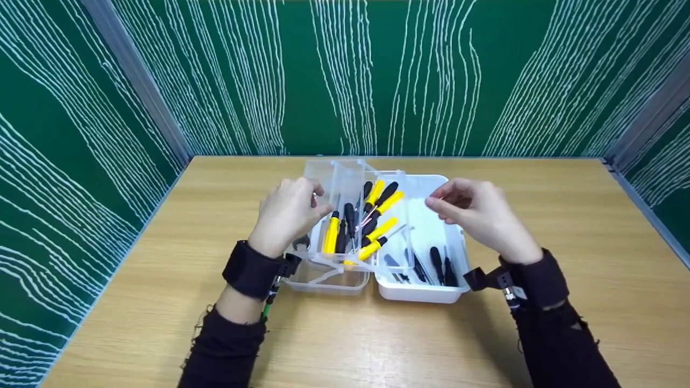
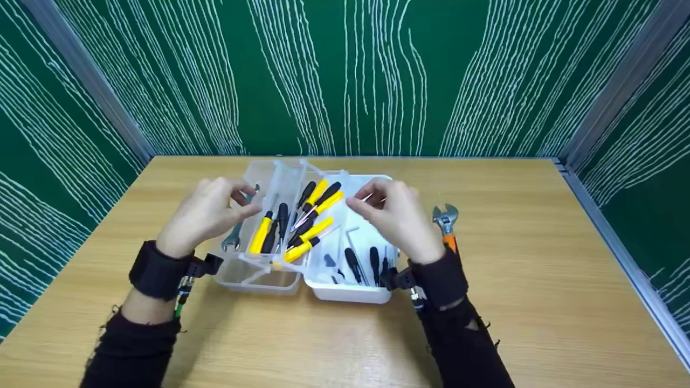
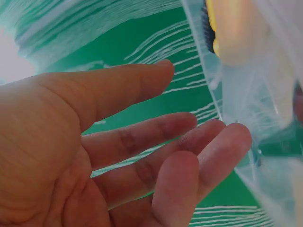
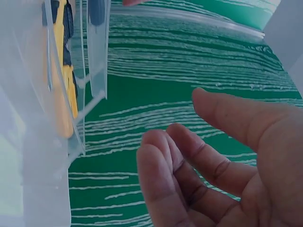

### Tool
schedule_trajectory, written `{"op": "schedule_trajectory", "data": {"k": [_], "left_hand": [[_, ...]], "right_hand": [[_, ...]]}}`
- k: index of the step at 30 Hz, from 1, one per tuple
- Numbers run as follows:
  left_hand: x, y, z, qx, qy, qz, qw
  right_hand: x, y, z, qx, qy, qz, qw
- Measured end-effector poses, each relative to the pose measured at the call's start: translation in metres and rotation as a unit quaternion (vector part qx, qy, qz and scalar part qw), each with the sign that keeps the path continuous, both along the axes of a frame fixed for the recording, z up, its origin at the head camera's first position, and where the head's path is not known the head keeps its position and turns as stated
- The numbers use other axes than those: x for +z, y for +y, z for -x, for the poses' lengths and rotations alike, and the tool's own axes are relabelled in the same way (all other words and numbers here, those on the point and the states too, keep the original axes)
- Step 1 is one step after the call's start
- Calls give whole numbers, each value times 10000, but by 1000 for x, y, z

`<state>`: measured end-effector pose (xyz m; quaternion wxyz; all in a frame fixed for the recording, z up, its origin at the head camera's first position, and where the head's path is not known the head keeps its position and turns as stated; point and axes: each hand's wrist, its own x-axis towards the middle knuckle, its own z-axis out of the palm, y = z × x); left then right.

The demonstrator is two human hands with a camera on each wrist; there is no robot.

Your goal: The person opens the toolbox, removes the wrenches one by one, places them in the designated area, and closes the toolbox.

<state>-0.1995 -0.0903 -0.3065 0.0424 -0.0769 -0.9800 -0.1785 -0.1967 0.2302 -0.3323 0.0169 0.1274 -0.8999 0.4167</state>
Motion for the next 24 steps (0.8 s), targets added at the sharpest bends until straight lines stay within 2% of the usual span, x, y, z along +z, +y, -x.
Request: {"op": "schedule_trajectory", "data": {"k": [6,9,13,19,24], "left_hand": [[7,0,0,-74,240,565,9981],[9,-2,4,-133,215,834,9962],[11,0,12,-190,156,1288,9914],[14,9,25,-239,10,1975,9800],[16,18,37,-226,-191,2325,9722]], "right_hand": [[0,-12,-6,112,45,-164,9998],[1,-17,-10,295,15,-113,9995],[3,-22,-16,543,-100,-9,9985],[7,-29,-24,823,-286,174,9960],[10,-32,-30,990,-305,386,9939]]}}
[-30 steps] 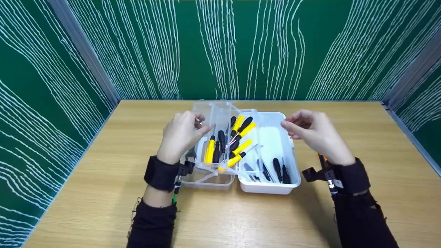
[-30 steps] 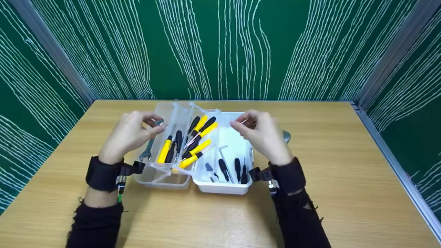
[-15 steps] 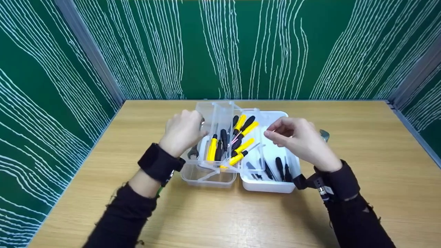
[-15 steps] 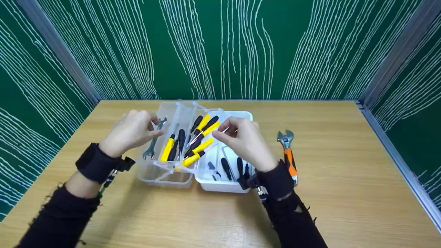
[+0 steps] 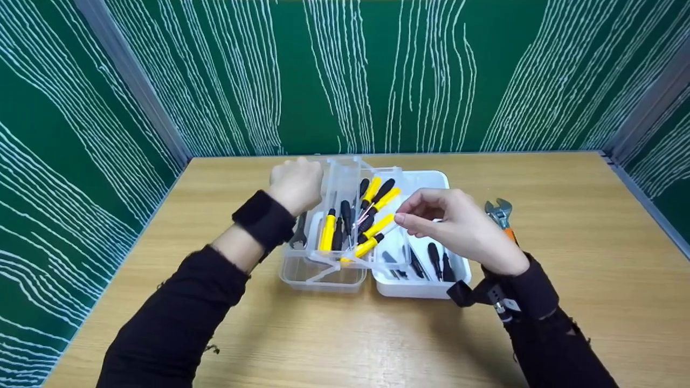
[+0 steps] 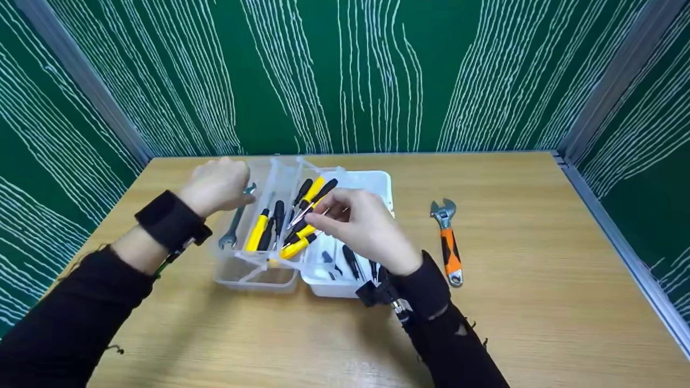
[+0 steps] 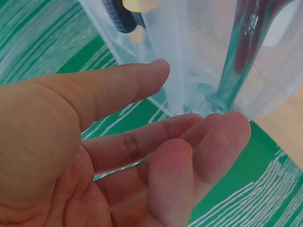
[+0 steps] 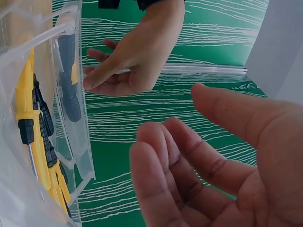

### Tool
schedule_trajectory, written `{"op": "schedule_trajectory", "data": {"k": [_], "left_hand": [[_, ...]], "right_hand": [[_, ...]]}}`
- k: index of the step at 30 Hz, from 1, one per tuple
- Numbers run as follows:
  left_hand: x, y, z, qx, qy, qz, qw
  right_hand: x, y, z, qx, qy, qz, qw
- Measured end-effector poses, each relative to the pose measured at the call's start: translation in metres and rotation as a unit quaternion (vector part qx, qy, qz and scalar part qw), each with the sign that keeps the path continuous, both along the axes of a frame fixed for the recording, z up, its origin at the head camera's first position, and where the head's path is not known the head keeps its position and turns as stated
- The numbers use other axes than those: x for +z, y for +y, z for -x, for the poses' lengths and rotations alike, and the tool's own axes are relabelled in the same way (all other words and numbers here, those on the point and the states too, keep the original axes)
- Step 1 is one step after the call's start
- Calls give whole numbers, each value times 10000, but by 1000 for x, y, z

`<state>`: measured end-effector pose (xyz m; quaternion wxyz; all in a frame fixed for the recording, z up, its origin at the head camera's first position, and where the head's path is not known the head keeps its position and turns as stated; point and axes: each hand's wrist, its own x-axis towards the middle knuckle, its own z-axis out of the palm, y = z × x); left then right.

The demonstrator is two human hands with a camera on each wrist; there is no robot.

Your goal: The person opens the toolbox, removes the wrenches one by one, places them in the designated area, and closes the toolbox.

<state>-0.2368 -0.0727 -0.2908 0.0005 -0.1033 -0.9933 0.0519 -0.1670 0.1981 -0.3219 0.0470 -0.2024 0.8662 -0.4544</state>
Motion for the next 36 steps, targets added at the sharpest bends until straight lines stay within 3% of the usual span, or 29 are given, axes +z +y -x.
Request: {"op": "schedule_trajectory", "data": {"k": [7,13,21,31,36], "left_hand": [[-3,2,21,173,-418,87,9989],[-6,2,32,390,-735,19,9965],[-9,8,38,421,-697,-24,9967],[-9,14,46,463,-1045,-1,9934],[-8,13,45,307,-884,-61,9956]], "right_hand": [[0,-4,-1,-53,15,1,10000],[0,-7,0,-136,56,-86,9999],[-1,-5,2,-203,35,-140,9997],[-5,-1,5,-285,68,-156,9994],[-7,-1,6,-291,65,-154,9994]]}}
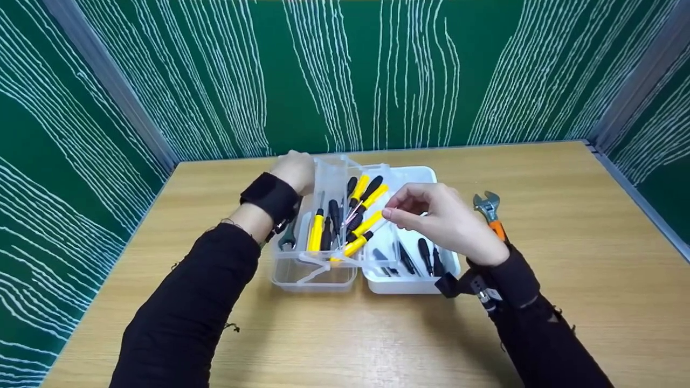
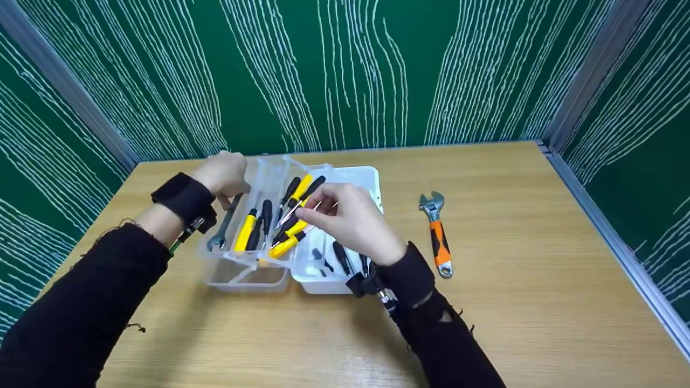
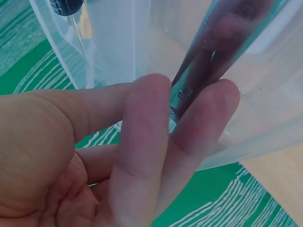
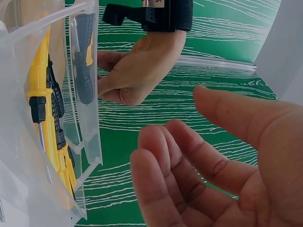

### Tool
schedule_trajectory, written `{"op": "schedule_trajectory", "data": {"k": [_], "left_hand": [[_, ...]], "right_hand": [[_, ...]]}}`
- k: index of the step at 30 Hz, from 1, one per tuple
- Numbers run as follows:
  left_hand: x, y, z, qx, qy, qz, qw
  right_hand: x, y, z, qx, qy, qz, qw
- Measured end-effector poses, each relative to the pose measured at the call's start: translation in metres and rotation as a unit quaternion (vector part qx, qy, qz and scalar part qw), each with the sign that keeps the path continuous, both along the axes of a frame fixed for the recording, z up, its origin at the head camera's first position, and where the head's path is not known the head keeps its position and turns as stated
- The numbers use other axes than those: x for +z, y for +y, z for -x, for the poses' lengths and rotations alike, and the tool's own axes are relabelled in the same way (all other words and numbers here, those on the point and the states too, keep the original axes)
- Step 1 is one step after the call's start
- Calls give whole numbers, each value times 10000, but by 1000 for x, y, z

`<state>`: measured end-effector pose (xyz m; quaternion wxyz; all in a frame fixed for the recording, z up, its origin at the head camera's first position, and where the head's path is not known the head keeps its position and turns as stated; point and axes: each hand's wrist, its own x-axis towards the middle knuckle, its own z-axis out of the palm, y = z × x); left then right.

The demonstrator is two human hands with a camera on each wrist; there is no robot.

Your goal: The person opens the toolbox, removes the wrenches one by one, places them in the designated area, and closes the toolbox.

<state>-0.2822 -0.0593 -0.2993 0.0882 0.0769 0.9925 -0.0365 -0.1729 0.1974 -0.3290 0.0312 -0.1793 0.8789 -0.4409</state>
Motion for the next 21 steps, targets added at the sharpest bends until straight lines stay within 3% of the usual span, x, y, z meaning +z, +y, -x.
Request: {"op": "schedule_trajectory", "data": {"k": [7,13,21], "left_hand": [[0,1,-1,107,29,15,9999],[-2,3,0,-7,69,173,9998],[-2,1,4,28,-109,154,9998]], "right_hand": [[-2,1,2,94,89,57,9999],[-2,1,3,35,55,-27,10000],[-3,2,4,20,19,-34,10000]]}}
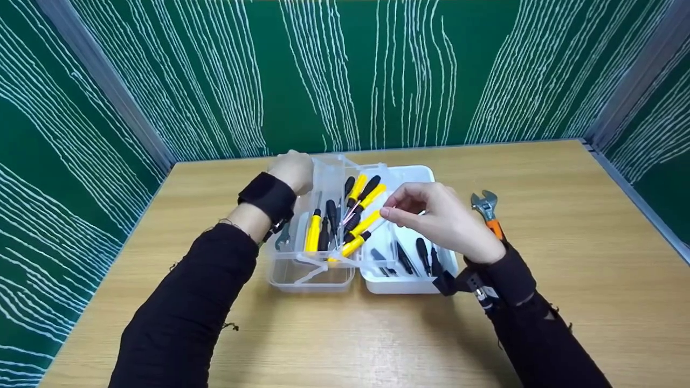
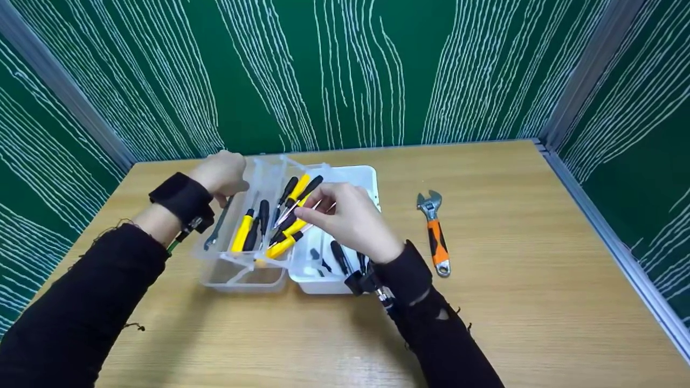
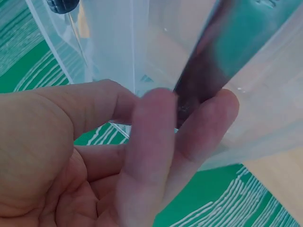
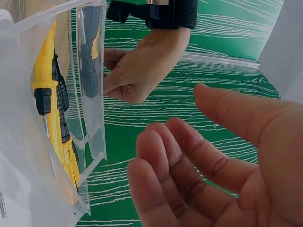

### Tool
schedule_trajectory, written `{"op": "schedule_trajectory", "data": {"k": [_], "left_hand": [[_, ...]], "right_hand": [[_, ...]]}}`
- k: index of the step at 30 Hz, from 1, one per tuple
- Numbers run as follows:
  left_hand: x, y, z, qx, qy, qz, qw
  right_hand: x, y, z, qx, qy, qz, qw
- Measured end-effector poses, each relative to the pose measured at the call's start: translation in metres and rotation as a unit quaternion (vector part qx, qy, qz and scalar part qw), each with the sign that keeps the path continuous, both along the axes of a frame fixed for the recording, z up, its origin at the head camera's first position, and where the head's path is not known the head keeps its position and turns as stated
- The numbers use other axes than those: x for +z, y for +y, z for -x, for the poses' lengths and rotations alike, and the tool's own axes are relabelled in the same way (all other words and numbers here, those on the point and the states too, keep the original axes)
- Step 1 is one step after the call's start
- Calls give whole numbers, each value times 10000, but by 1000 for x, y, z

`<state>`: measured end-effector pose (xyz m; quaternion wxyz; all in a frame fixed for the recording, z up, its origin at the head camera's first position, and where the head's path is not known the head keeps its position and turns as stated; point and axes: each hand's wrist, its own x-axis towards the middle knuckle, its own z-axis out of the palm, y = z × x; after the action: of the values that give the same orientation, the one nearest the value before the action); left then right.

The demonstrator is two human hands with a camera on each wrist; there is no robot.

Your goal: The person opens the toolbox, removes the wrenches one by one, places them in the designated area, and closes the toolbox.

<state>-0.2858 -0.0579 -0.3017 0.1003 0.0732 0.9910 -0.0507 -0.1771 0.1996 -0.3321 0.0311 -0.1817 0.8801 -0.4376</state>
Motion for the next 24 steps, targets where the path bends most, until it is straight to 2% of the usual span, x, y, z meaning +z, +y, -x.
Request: {"op": "schedule_trajectory", "data": {"k": [8,16,20,24], "left_hand": [[0,-4,2,60,120,-177,9998],[7,-10,-1,-30,160,-499,9986],[12,-13,-4,26,235,-760,9968],[18,-18,-9,38,385,-1230,9917]], "right_hand": [[-2,2,2,16,32,39,10000],[-4,3,5,9,81,25,10000],[-5,3,6,11,46,25,10000],[-5,3,7,41,0,50,10000]]}}
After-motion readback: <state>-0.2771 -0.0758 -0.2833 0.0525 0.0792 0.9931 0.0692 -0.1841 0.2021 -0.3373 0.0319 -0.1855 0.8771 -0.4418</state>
